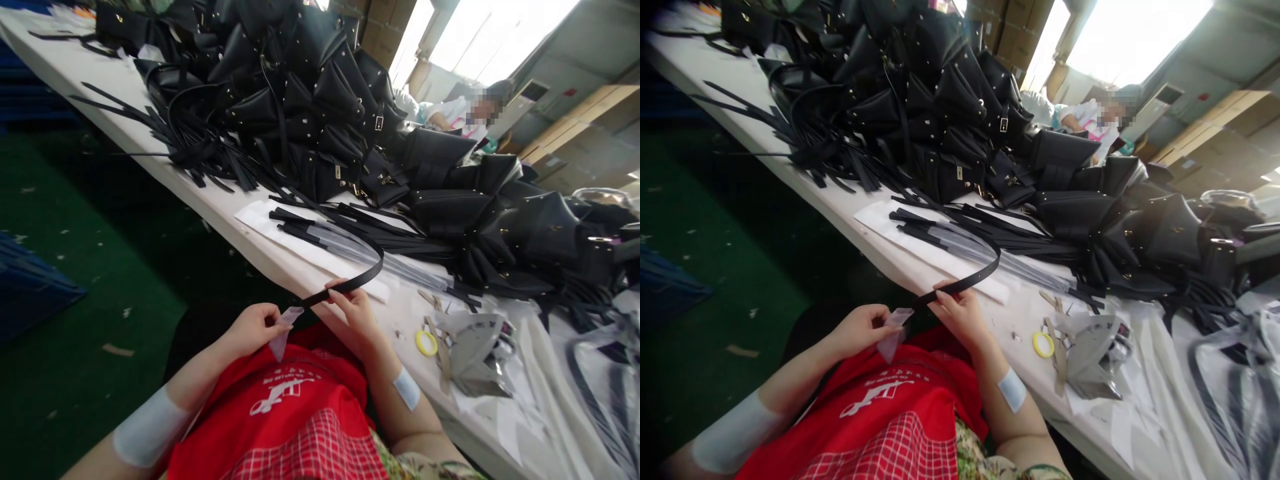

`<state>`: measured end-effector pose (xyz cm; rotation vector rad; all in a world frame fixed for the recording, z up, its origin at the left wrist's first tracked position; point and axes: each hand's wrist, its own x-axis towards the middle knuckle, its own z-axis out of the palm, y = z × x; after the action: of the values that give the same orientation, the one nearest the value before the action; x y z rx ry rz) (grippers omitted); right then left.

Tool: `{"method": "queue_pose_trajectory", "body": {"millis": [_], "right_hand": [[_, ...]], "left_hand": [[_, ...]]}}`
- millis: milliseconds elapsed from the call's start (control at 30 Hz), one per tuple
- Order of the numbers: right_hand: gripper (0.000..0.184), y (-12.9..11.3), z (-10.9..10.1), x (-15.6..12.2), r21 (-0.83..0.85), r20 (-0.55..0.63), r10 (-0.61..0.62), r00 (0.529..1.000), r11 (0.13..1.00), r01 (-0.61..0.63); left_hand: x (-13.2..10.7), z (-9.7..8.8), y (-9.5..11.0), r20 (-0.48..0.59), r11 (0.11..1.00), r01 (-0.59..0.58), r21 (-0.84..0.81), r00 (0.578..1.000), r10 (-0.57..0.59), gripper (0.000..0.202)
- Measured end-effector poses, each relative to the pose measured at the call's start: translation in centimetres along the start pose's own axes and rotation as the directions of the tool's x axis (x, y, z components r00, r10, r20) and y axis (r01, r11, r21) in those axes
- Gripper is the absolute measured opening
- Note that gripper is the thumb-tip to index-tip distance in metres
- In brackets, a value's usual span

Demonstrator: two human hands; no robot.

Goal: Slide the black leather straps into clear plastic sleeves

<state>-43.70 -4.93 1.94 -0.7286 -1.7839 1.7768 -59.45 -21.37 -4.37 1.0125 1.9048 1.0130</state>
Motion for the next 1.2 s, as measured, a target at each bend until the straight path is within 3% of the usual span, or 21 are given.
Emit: {"method": "queue_pose_trajectory", "body": {"millis": [200,400,533,600,700,767,833,900,967,1033,1133,1200], "right_hand": [[0.017,1.0,-0.1,-0.3,-0.043,0.105,-0.005,0.994,0.999,0.010],[0.017,1.7,0.6,-0.3,-0.150,0.288,-0.035,0.957,0.985,0.081],[0.020,2.3,1.6,0.0,-0.087,0.355,-0.027,0.934,0.994,0.062],[0.026,2.7,1.6,0.5,-0.044,0.309,-0.015,0.951,0.999,0.030],[0.039,2.8,1.3,1.3,0.012,0.099,0.007,0.995,1.000,-0.008],[0.051,2.9,1.5,1.4,0.023,0.026,0.022,0.999,0.999,-0.023],[0.057,3.4,2.3,1.1,-0.013,0.103,0.042,0.994,0.999,-0.041],[0.058,3.9,3.4,0.9,-0.045,0.240,0.071,0.968,0.997,-0.062],[0.056,3.9,3.8,1.3,0.012,0.292,0.081,0.953,0.996,-0.088],[0.054,2.9,3.2,2.6,0.190,0.174,0.044,0.984,0.979,-0.077],[0.049,0.7,1.8,4.7,0.398,-0.083,-0.043,0.996,0.915,0.073],[0.044,0.2,1.9,5.1,0.367,-0.067,-0.076,0.995,0.926,0.095]], "left_hand": [[-0.4,0.3,-0.3,0.030,0.998,-0.028,-0.064,0.999,0.030,0.035],[-0.3,-0.1,0.4,0.090,0.964,-0.177,-0.196,0.976,0.198,0.030],[-0.1,0.0,1.0,0.070,0.957,-0.213,-0.197,0.971,0.231,0.030],[-0.2,0.0,1.0,0.049,0.961,-0.210,-0.182,0.974,0.222,0.031],[-0.3,-0.2,0.7,0.093,0.973,-0.173,-0.155,0.978,0.188,0.035],[-0.3,-0.1,0.7,0.120,0.977,-0.130,-0.166,0.981,0.151,0.041],[-0.1,0.2,1.0,0.088,0.974,-0.103,-0.201,0.989,0.123,0.045],[0.1,0.6,1.5,-0.012,0.969,-0.132,-0.210,0.991,0.132,0.045],[0.1,1.0,2.1,-0.130,0.972,-0.161,-0.173,0.982,0.139,0.046],[0.0,1.2,2.4,-0.193,0.977,-0.176,-0.116,0.969,0.152,0.048],[-0.2,1.1,2.7,-0.152,0.981,-0.159,-0.109,0.978,0.141,0.051],[-0.1,1.0,3.2,-0.122,0.976,-0.137,-0.172,0.986,0.117,0.053]]}}
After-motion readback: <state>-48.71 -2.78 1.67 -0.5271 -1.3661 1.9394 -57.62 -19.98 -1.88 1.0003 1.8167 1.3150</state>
